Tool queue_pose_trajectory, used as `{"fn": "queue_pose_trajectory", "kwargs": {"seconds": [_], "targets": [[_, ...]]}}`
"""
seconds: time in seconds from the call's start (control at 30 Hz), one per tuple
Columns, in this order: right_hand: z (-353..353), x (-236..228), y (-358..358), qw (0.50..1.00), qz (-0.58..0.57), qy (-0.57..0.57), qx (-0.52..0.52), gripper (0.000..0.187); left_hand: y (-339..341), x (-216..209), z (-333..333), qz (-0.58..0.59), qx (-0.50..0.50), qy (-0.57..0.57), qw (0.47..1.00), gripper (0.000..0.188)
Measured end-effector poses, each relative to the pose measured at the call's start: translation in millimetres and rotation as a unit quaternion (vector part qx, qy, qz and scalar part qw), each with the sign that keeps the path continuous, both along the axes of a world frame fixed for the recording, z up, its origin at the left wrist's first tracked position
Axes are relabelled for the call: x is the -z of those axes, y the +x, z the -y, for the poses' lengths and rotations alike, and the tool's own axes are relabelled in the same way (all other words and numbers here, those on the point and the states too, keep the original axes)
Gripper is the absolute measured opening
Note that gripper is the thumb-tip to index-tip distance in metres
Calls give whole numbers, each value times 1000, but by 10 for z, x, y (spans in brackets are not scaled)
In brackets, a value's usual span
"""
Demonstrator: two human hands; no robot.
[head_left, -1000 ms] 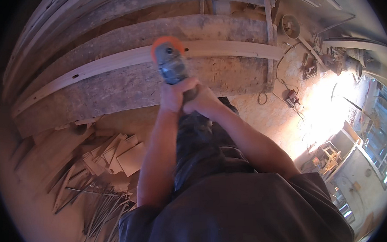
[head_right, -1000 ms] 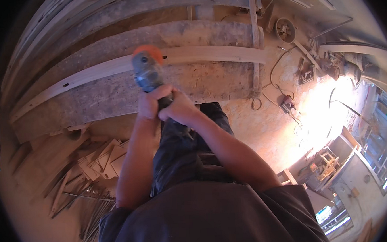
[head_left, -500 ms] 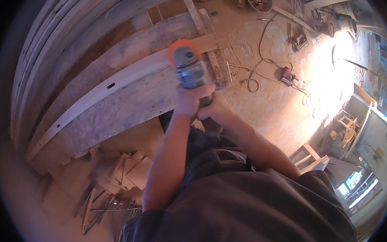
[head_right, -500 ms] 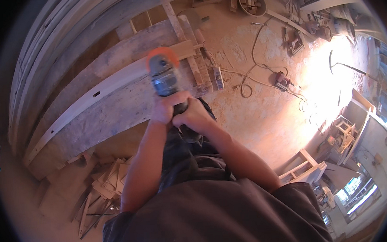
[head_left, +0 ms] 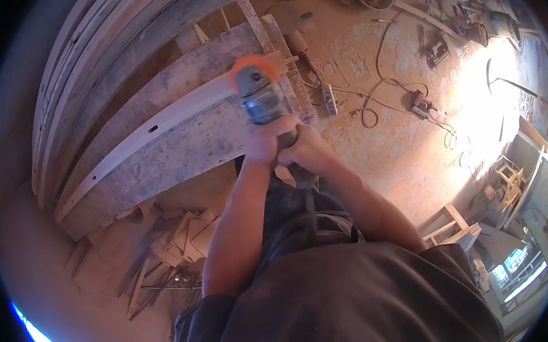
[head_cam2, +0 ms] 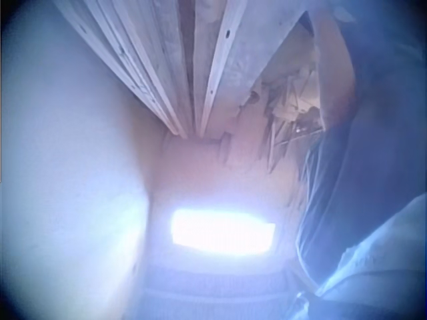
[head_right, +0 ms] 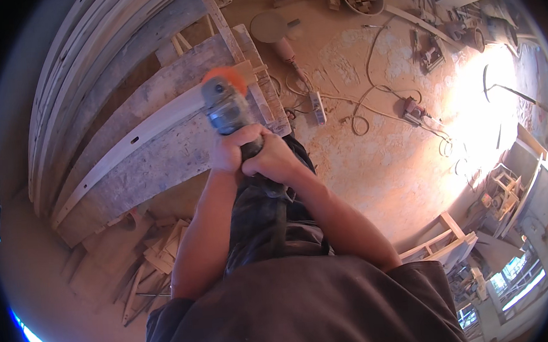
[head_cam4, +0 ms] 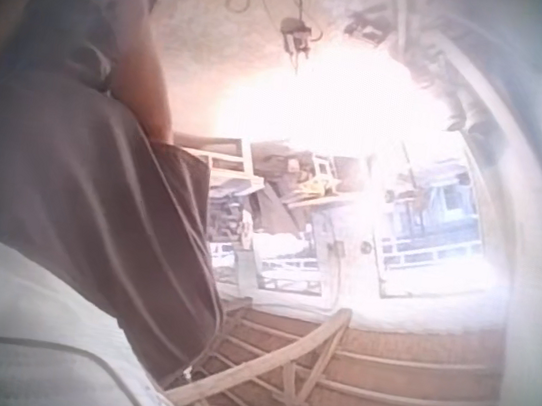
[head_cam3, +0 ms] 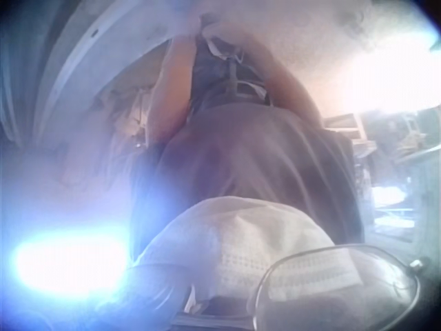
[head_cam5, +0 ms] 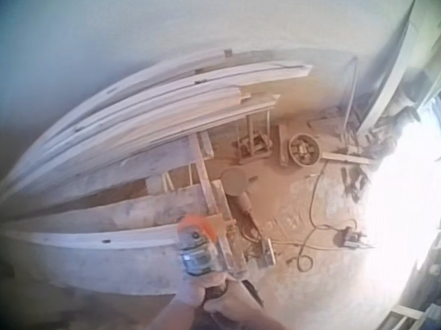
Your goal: The person uses an angle grinder to sand a long wooden beam and then uses a pencil to mark a small wooden strip.
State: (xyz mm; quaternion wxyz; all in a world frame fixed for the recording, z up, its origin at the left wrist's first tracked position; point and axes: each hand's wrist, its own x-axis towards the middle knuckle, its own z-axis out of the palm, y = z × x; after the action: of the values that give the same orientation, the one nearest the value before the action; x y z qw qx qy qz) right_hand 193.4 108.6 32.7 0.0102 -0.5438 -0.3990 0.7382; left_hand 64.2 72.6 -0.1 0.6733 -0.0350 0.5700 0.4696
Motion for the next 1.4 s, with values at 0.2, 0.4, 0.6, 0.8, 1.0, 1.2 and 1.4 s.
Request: {"fn": "queue_pose_trajectory", "kwargs": {"seconds": [0.2, 0.4, 0.6, 0.8, 1.0, 1.2, 1.4], "targets": [[-51, 92, 337, 994, -32, -19, 104, 33, 337, -31, -347, -73, 71, 49, 994, 29], [27, 152, -81, 996, -32, -20, 86, 32, -66, -112, -243, -36, 35, 41, 998, 29], [342, 201, -809, 999, -27, -12, 23, 37, -830, -48, 214, -46, -4, 31, 998, 31], [865, 272, -1908, 996, 11, 21, -81, 45, -1919, 2, 910, -77, -42, 24, 996, 36], [1487, 92, -3606, 979, -27, 21, -203, 50, -3353, 100, 1982, -29, -206, -23, 978, 33], [1945, 105, -4733, 964, -112, 34, -238, 66, -4513, 44, 2654, -5, -298, 35, 954, 20], [1770, -2, -4227, 962, 35, 36, -269, 72, -3911, 152, 2404, -10, -238, 23, 971, 18]]}}
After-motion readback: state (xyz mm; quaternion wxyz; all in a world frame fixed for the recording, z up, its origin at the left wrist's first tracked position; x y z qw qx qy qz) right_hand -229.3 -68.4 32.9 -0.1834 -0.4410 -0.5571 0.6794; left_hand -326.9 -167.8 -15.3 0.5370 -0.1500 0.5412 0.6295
